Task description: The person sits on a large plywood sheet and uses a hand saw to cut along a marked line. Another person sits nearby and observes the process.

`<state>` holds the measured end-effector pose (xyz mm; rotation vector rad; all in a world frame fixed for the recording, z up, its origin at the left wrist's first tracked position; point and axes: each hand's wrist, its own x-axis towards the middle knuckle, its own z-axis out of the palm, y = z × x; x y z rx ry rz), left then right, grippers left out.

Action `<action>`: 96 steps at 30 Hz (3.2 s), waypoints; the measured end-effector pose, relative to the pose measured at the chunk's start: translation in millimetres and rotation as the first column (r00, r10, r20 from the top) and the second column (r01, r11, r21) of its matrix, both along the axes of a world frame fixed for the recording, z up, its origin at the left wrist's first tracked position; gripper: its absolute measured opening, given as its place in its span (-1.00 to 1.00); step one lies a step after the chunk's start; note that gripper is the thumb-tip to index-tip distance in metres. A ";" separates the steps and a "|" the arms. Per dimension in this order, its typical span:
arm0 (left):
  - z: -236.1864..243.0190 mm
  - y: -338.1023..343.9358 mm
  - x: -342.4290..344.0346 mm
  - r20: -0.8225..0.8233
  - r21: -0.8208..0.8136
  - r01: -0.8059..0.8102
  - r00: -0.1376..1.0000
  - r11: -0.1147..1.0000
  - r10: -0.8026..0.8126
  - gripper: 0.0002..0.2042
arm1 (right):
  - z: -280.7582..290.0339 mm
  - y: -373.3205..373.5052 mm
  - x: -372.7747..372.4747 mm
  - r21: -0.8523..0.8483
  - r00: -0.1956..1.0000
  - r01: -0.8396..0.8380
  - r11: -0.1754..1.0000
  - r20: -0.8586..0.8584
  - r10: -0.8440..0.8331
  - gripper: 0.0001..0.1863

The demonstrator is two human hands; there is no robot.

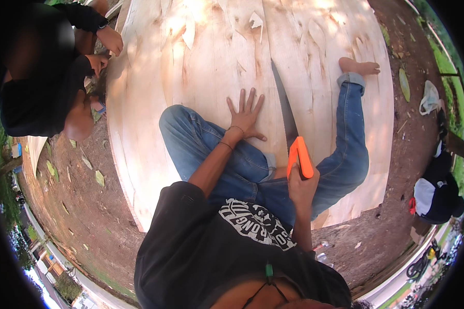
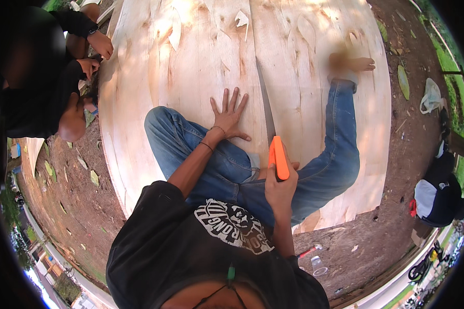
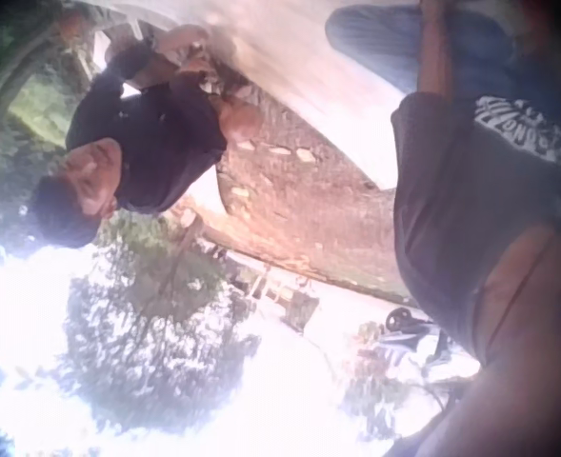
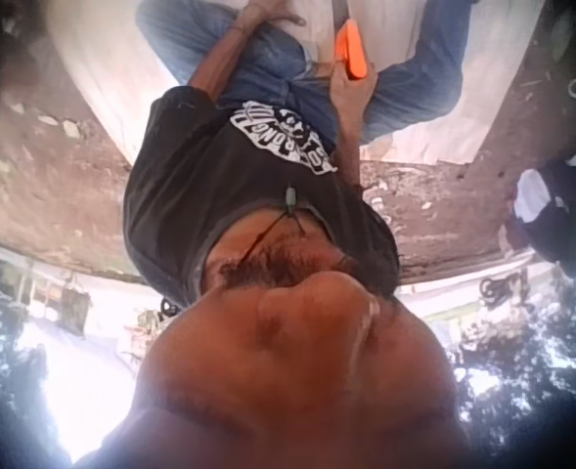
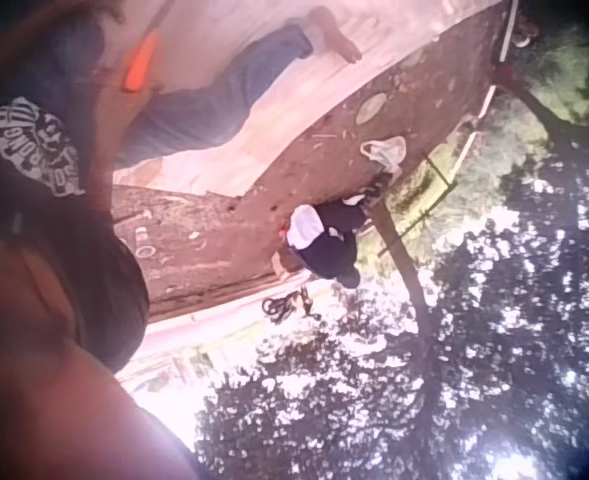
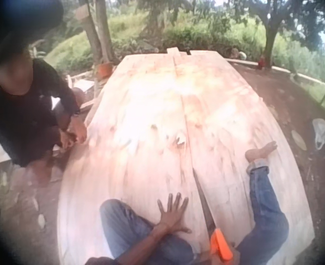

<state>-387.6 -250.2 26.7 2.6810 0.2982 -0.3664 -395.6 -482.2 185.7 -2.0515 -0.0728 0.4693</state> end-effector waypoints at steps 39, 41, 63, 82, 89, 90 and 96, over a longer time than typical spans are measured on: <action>18.1 -1.3 -4.1 -0.014 -0.061 0.010 1.000 0.998 -0.011 0.60 | 19.4 7.4 3.1 0.217 0.981 0.022 0.976 -0.195 0.021 -0.65; 17.9 -0.5 -3.1 -0.022 -0.061 0.011 1.000 0.998 -0.013 0.60 | 44.6 21.1 6.5 0.353 0.997 -0.053 0.934 -0.038 0.071 -0.46; 26.2 2.0 -7.8 -0.019 -0.050 0.011 1.000 0.999 -0.012 0.56 | 75.3 50.2 36.4 0.348 0.995 -0.057 0.936 -0.057 0.082 -0.47; -48.4 -196.5 -35.2 0.224 -0.631 0.318 0.948 0.708 -0.226 -0.37 | 98.0 62.6 41.6 0.385 0.989 -0.043 0.922 -0.114 0.094 -0.42; -9.3 -167.5 -31.1 0.015 -0.685 0.303 0.915 0.662 -0.403 -0.35 | 85.3 46.3 43.5 0.380 0.994 0.002 0.925 -0.099 0.038 -0.44; -17.2 -168.6 -31.5 0.052 -0.670 0.316 0.923 0.671 -0.382 -0.37 | 88.0 46.8 43.1 0.368 0.995 0.002 0.930 -0.094 0.035 -0.44; -4.7 -156.1 -25.5 0.037 -0.651 0.363 0.892 0.666 -0.451 -0.54 | 95.2 45.0 40.4 0.337 0.991 -0.093 0.937 -0.060 0.120 -0.41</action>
